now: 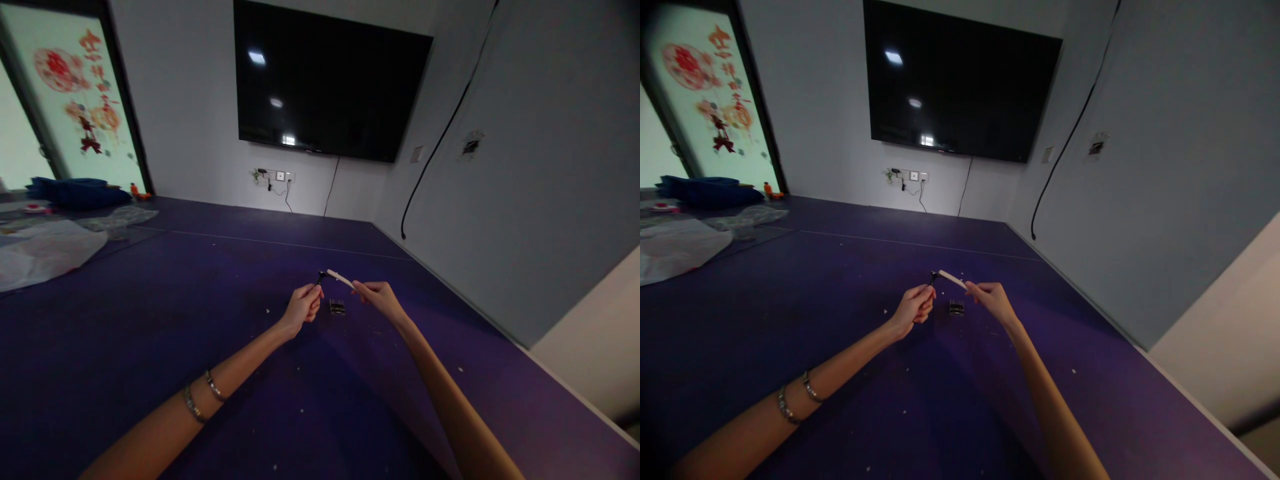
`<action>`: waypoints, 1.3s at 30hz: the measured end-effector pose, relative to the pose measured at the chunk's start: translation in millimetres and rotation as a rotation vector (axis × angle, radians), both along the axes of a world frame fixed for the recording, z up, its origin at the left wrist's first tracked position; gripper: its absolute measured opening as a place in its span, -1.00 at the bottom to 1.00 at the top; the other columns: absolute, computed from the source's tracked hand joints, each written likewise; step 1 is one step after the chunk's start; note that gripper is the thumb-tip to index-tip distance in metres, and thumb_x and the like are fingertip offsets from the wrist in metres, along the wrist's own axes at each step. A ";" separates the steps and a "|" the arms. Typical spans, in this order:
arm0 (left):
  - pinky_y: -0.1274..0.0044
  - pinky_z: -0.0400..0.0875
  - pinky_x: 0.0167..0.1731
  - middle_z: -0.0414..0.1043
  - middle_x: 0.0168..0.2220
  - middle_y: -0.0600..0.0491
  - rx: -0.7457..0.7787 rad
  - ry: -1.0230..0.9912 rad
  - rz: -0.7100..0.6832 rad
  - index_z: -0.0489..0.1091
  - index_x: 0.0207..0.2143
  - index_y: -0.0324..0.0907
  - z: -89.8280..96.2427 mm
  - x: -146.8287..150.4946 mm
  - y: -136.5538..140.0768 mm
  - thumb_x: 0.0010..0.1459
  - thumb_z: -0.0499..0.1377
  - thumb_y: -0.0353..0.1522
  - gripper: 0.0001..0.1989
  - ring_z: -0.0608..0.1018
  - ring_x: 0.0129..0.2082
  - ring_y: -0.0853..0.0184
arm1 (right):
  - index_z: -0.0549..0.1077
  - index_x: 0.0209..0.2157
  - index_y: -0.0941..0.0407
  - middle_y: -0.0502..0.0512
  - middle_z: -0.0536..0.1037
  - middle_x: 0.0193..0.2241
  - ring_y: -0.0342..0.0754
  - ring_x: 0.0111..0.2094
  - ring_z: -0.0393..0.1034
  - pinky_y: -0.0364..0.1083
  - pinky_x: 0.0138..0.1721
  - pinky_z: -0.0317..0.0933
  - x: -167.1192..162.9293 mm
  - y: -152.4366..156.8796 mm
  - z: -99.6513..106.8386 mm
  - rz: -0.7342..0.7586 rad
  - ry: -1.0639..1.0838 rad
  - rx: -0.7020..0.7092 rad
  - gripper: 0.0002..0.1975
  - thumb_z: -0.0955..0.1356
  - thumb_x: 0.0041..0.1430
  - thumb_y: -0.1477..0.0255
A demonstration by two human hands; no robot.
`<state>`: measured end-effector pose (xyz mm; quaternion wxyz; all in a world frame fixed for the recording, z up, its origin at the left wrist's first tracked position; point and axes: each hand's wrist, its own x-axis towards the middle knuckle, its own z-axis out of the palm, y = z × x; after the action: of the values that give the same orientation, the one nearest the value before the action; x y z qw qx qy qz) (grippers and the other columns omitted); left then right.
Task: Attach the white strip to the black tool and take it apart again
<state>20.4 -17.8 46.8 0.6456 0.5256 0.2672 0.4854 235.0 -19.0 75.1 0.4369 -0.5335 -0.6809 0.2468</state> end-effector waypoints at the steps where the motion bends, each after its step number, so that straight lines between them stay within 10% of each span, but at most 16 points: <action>1: 0.72 -0.21 -0.81 -0.02 -0.69 0.27 -0.002 -0.001 -0.001 0.20 -0.49 -0.21 -0.3 -0.1 0.3 0.09 0.09 -0.20 -0.74 -0.02 -0.79 0.62 | 0.52 -0.58 0.19 -0.04 0.27 -0.74 -0.22 -0.67 0.08 -0.18 -0.60 -0.07 0.7 -0.2 -0.2 -0.003 0.003 -0.004 -0.52 0.28 -0.02 0.05; 20: 0.74 -0.19 -0.85 0.02 -0.68 0.20 -0.297 -0.212 -0.412 0.24 -0.47 -0.25 6.1 -1.4 -9.2 0.21 -0.09 -0.21 -0.67 0.02 -0.79 0.59 | 0.50 -0.59 0.19 -0.01 0.34 -0.70 -0.19 -0.62 0.16 -0.18 -0.56 -0.02 -12.9 -0.9 -3.4 -0.013 0.049 0.045 -0.54 0.28 -0.01 0.06; 39: 0.73 -0.23 -0.84 -0.06 -0.68 0.22 -0.278 -0.210 -0.422 0.19 -0.51 -0.23 7.9 -2.8 -9.7 0.21 -0.08 -0.21 -0.67 -0.06 -0.78 0.60 | 0.48 -0.62 0.18 -0.01 0.33 -0.71 -0.19 -0.62 0.15 -0.17 -0.56 -0.03 -4.6 3.6 -13.4 -0.029 0.004 0.041 -0.53 0.29 -0.04 0.04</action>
<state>17.6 -27.6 54.7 0.8226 0.4228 0.1474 0.3506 230.4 -15.4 61.7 0.4528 -0.5337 -0.6771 0.2275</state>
